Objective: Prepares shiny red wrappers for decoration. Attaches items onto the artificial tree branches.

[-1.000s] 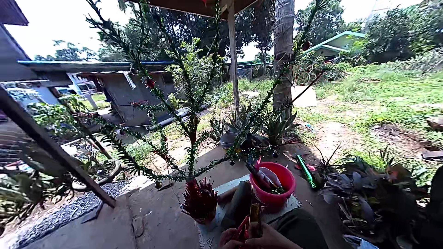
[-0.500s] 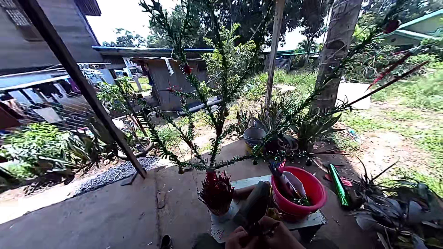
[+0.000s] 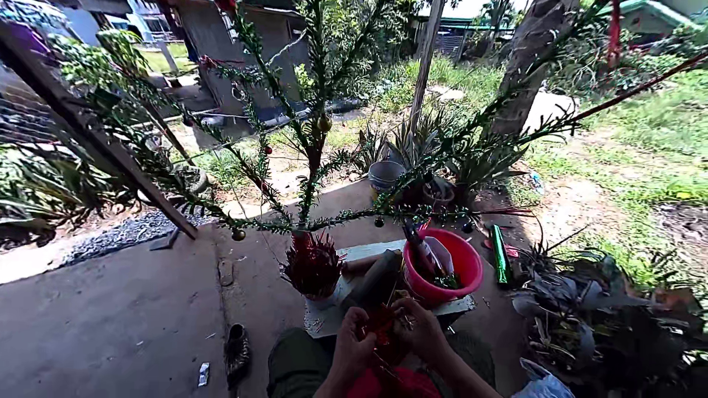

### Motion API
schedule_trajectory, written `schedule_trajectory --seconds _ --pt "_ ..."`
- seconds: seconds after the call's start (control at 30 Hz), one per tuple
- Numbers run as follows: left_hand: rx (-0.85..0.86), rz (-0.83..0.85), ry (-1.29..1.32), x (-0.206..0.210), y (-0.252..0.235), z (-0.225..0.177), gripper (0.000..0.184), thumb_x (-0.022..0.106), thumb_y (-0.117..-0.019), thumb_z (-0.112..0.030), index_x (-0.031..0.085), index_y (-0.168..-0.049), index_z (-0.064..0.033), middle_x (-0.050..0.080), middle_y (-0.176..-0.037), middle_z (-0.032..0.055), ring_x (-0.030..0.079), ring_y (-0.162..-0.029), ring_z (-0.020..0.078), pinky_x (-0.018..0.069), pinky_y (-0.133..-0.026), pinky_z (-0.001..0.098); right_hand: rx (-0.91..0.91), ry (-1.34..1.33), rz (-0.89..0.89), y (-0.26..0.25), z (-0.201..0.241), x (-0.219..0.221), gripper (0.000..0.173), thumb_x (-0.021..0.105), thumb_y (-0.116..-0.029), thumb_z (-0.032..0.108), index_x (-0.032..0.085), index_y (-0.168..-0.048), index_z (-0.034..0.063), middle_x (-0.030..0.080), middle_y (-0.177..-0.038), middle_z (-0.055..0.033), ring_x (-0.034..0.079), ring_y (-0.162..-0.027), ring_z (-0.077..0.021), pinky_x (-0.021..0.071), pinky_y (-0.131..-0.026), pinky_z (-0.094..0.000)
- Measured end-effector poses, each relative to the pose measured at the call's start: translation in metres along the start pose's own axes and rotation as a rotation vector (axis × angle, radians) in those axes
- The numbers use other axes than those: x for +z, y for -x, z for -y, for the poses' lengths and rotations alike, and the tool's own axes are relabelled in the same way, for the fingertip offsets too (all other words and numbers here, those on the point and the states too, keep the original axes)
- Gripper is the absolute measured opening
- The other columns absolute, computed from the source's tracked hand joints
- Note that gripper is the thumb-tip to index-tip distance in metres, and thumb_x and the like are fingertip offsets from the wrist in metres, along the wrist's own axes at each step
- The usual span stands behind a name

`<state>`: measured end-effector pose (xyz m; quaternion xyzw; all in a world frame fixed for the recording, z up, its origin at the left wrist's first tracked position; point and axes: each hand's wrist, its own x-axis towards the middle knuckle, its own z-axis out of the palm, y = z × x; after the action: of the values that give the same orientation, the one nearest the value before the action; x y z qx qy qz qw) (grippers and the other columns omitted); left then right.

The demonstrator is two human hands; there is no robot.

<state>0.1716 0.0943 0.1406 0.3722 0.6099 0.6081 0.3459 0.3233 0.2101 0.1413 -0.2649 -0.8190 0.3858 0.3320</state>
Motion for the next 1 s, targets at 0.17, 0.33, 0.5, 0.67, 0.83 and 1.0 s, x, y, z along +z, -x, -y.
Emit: schedule_trajectory --seconds 0.17,0.33,0.5,0.67,0.83,1.0 --pt "-0.078 -0.080 0.049 0.004 -0.002 -0.008 0.052 0.059 -0.0824 0.004 0.048 -0.133 0.0020 0.067 -0.115 0.0102 0.069 -0.094 0.0101 0.0592 -0.079 0.0274 0.084 -0.093 0.087 -0.003 0.002 -0.004 0.043 0.079 -0.0855 0.019 0.064 -0.121 -0.0001 0.075 -0.095 -0.0077 0.073 -0.085 -0.0125 0.0604 -0.078 -0.0305" --pt "0.023 -0.101 0.043 0.013 -0.005 0.003 0.043 0.059 -0.0899 0.000 0.050 -0.132 0.0047 0.070 -0.104 0.0081 0.069 -0.089 0.0072 0.0575 -0.079 0.0243 0.329 -0.270 0.221 -0.005 0.008 -0.011 0.043 0.076 -0.0842 0.009 0.059 -0.123 0.0027 0.074 -0.100 -0.0058 0.071 -0.088 -0.0094 0.0596 -0.082 -0.0292" --pt "-0.276 0.115 0.208 0.021 -0.002 0.016 0.055 0.079 -0.0832 -0.005 0.055 -0.132 0.0033 0.071 -0.112 0.0116 0.072 -0.100 0.0157 0.0605 -0.091 0.0335 0.285 -0.190 0.056 0.004 0.001 -0.016 0.037 0.068 -0.0850 0.009 0.062 -0.120 -0.0008 0.074 -0.101 -0.0068 0.071 -0.089 -0.0079 0.0597 -0.081 -0.0268" --pt "-0.342 0.100 0.243 0.022 -0.007 0.030 0.018 0.075 -0.0874 -0.004 0.068 -0.103 0.0011 0.073 -0.087 0.0056 0.071 -0.079 0.0121 0.0604 -0.077 0.0314 0.300 -0.256 0.071 0.011 -0.004 -0.004 0.051 0.081 -0.0824 0.020 0.060 -0.124 -0.0005 0.074 -0.102 -0.0054 0.071 -0.091 -0.0078 0.0594 -0.081 -0.0259" --pt "-0.306 -0.022 0.352 0.016 -0.013 0.019 0.017 0.069 -0.0931 -0.004 0.067 -0.108 0.0035 0.074 -0.089 0.0082 0.073 -0.081 0.0146 0.0620 -0.079 0.0327 0.285 -0.251 0.124 0.007 -0.010 -0.003 0.034 0.077 -0.0864 0.011 0.065 -0.116 0.0008 0.074 -0.098 -0.0051 0.071 -0.086 -0.0088 0.0598 -0.080 -0.0272" --pt "-0.148 0.042 0.264 0.013 -0.015 0.023 0.005 0.072 -0.0908 -0.003 0.070 -0.096 -0.0028 0.072 -0.086 0.0006 0.069 -0.081 0.0074 0.0588 -0.079 0.0274 0.224 -0.374 0.013 0.000 -0.008 0.006 0.014 0.069 -0.0921 0.004 0.068 -0.106 -0.0004 0.075 -0.102 -0.0056 0.071 -0.089 -0.0074 0.0592 -0.083 -0.0241"
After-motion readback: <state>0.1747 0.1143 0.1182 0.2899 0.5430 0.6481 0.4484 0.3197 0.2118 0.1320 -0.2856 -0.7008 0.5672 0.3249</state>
